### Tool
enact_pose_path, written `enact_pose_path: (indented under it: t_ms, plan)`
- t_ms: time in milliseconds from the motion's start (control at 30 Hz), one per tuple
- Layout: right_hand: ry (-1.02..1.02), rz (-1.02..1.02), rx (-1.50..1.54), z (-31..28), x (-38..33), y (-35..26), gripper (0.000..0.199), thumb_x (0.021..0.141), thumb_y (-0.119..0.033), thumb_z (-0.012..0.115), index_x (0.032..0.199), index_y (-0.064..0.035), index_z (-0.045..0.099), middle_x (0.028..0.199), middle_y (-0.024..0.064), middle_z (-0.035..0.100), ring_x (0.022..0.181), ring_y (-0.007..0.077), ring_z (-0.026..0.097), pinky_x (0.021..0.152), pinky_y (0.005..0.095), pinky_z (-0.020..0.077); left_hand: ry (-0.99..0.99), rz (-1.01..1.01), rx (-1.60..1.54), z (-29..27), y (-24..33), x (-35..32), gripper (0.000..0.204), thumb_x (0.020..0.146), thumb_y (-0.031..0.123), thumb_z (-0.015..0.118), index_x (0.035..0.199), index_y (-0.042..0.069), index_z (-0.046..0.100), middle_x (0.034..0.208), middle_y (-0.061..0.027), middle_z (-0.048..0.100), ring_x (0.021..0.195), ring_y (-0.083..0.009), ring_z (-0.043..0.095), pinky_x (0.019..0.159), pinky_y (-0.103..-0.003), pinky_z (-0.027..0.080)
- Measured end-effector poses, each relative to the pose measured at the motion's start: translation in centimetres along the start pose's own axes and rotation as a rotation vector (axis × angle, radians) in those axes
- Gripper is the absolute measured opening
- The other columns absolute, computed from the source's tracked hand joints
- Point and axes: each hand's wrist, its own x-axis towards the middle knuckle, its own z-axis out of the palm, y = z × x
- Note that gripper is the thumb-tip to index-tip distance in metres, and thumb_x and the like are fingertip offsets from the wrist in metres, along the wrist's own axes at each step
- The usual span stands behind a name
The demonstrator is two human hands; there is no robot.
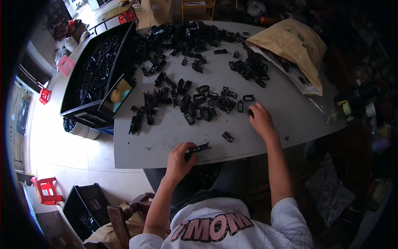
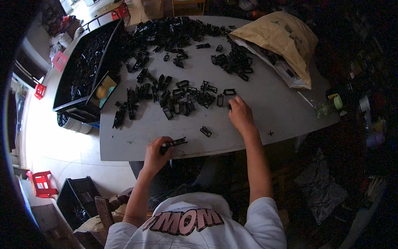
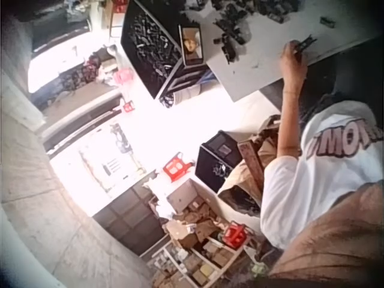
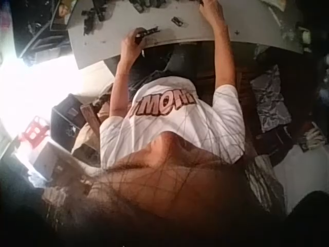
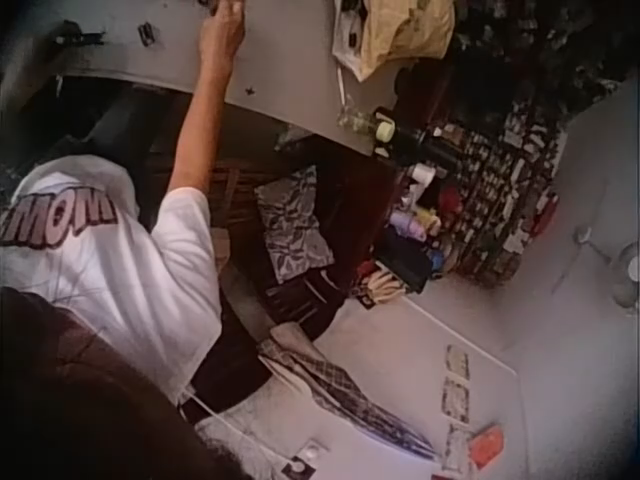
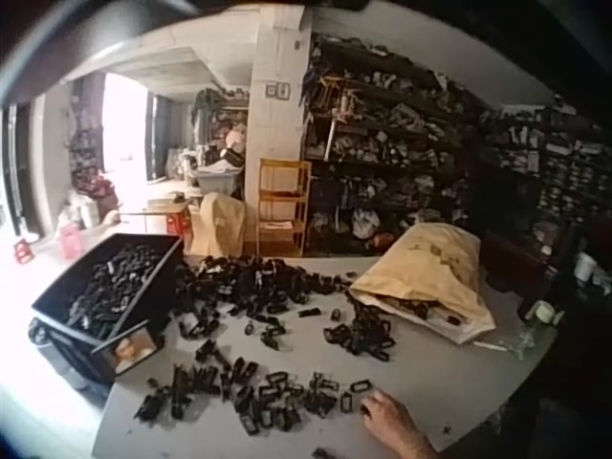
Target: Assembling small black plastic hardware components by snapping them together and sorting them on a table.
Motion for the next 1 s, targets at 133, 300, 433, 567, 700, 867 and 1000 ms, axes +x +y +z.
enact_pose_path:
  t_ms: [133, 300, 433, 567, 700, 867, 1000]
  plan:
    - [0.176, -0.122, -0.016, -0.9, -0.6, -1.2, 0.026, 0.077, -0.007, 0.066, 0.100, -0.0026, 0.057, 0.103, 0.0128, 0.053, 0.094, 0.0285, 0.055, 0.075, 0.0383, 0.0504, -0.068, -0.033, -0.008, 0.3, 0.5, -0.2, 0.028, 0.072, 0.002, 0.067, 0.099, 0.003, 0.059, 0.094, -0.0144, 0.063, 0.088, -0.0324, 0.062, 0.077, -0.036, 0.049]
    - [0.220, -0.043, 0.141, -0.2, -4.1, -4.3, 0.024, 0.072, -0.011, 0.070, 0.092, -0.0048, 0.059, 0.087, 0.0097, 0.058, 0.082, 0.0284, 0.060, 0.070, 0.0380, 0.0505, -0.063, -0.042, -0.023, 0.7, 0.7, 0.1, 0.027, 0.073, 0.005, 0.068, 0.099, 0.003, 0.060, 0.093, -0.0148, 0.063, 0.087, -0.0323, 0.061, 0.077, -0.037, 0.049]
    - [0.207, -0.146, 0.214, 1.1, -6.3, -7.7, 0.023, 0.071, -0.012, 0.071, 0.089, -0.0045, 0.060, 0.083, 0.0090, 0.059, 0.077, 0.0285, 0.061, 0.065, 0.0379, 0.0504, -0.076, -0.030, -0.007, 0.9, 0.8, 0.1, 0.028, 0.074, 0.005, 0.068, 0.100, 0.003, 0.061, 0.093, -0.0151, 0.063, 0.086, -0.0320, 0.061, 0.076, -0.036, 0.049]
    - [0.220, -0.157, 0.158, 1.8, -6.4, -8.3, 0.024, 0.072, -0.014, 0.072, 0.090, -0.0047, 0.060, 0.086, 0.0086, 0.059, 0.077, 0.0283, 0.061, 0.064, 0.0380, 0.0503, -0.092, -0.055, -0.043, 0.9, 0.6, 0.0, 0.029, 0.073, 0.005, 0.068, 0.101, 0.004, 0.061, 0.092, -0.0145, 0.063, 0.085, -0.0309, 0.061, 0.075, -0.036, 0.049]
    - [0.114, -0.146, 0.054, 2.3, -6.4, -8.5, 0.025, 0.073, -0.017, 0.073, 0.091, -0.0052, 0.060, 0.086, 0.0079, 0.058, 0.078, 0.0278, 0.062, 0.063, 0.0380, 0.0500, -0.085, -0.048, -0.048, 0.9, 0.5, -0.1, 0.030, 0.072, 0.004, 0.068, 0.101, 0.005, 0.062, 0.094, -0.0134, 0.062, 0.084, -0.0299, 0.061, 0.074, -0.035, 0.049]
    - [0.096, -0.119, 0.087, 2.5, -7.1, -8.9, 0.028, 0.073, -0.021, 0.073, 0.092, -0.0057, 0.059, 0.088, 0.0072, 0.058, 0.078, 0.0274, 0.062, 0.064, 0.0389, 0.0500, -0.107, -0.076, -0.031, 0.7, 0.8, -0.1, 0.032, 0.071, 0.003, 0.068, 0.102, 0.005, 0.062, 0.095, -0.0130, 0.062, 0.085, -0.0305, 0.061, 0.074, -0.035, 0.049]
    - [0.087, -0.088, 0.044, 2.8, -7.3, -9.3, 0.028, 0.072, -0.016, 0.072, 0.094, -0.0059, 0.059, 0.090, 0.0097, 0.057, 0.079, 0.0292, 0.061, 0.065, 0.0389, 0.0500, -0.105, -0.078, -0.050, 0.7, 0.6, -0.1, 0.032, 0.072, 0.003, 0.068, 0.104, 0.005, 0.063, 0.096, -0.0148, 0.064, 0.088, -0.0301, 0.063, 0.076, -0.035, 0.049]
